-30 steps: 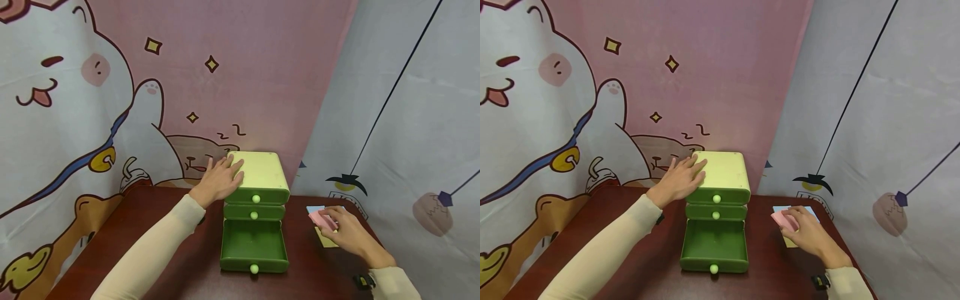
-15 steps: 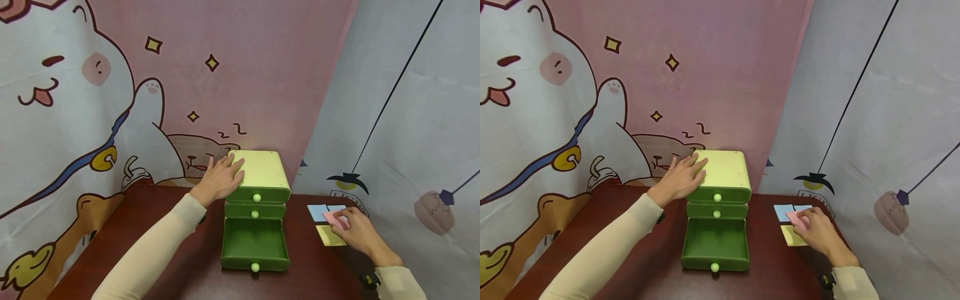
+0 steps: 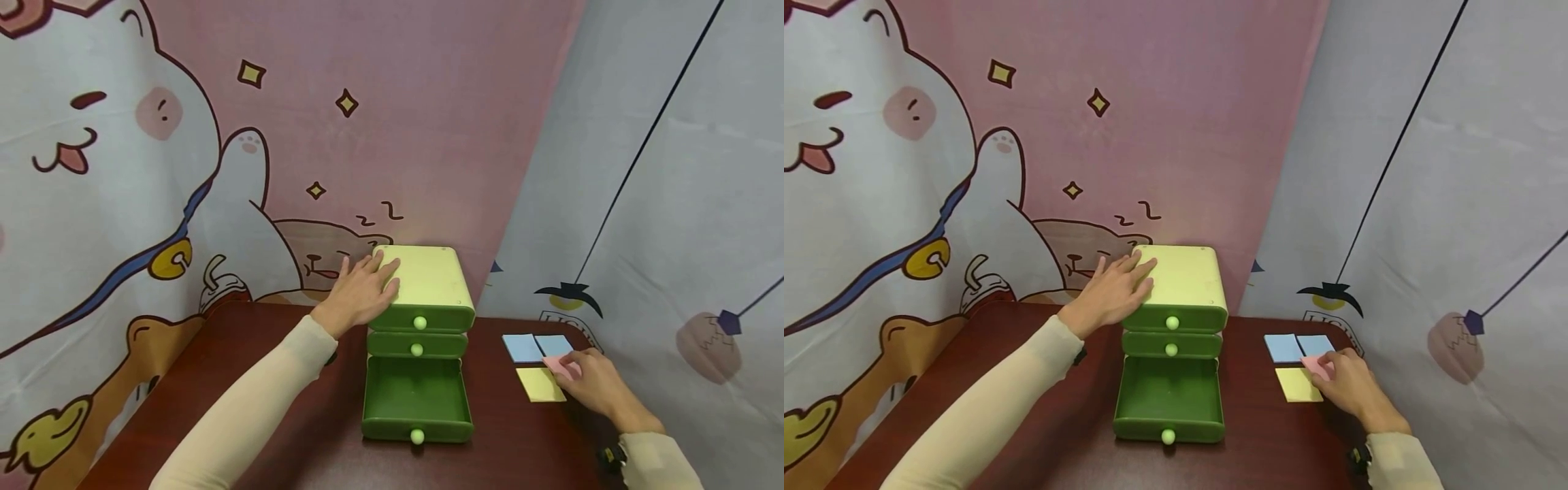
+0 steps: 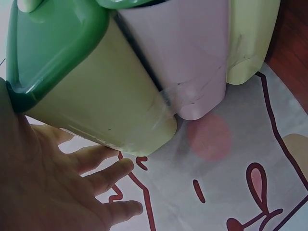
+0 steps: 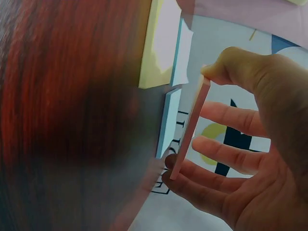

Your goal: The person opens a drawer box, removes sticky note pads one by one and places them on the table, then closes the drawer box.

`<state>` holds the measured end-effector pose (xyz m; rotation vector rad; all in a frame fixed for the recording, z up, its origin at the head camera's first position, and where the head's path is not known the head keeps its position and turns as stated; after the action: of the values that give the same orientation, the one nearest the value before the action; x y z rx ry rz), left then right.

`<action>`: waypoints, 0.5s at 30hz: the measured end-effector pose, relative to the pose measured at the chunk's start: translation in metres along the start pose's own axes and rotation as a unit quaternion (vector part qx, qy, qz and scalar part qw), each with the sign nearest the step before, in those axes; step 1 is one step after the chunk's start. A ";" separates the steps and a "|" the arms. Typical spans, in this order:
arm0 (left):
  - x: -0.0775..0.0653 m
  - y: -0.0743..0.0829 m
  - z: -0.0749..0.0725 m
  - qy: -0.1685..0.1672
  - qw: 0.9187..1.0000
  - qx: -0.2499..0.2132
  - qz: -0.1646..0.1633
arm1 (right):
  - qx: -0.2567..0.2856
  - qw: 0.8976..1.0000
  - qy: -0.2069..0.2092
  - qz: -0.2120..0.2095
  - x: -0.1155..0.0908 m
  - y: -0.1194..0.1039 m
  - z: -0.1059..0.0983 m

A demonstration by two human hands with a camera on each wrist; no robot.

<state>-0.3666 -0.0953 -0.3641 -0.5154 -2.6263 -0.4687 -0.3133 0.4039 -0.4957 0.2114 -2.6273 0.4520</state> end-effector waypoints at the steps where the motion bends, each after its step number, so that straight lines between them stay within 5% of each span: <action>1: 0.000 0.000 0.000 0.000 1.000 0.000 0.000 | -0.002 1.000 -0.004 0.002 0.000 0.002 0.001; 15: 0.001 -0.001 0.001 -0.006 1.000 0.003 -0.003 | -0.036 0.997 -0.059 0.043 -0.005 0.019 0.011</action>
<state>-0.3682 -0.0951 -0.3649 -0.5101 -2.6401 -0.4610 -0.3180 0.4182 -0.5123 0.1054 -2.7718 0.3841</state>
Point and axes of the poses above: each hand's wrist, its own x-axis towards the middle knuckle, its own z-axis out of the palm, y = z × x, the point moved 3 cm from there along x, towards the middle knuckle, and after that the axes turned 15 degrees about y, right-handed, at the moved point
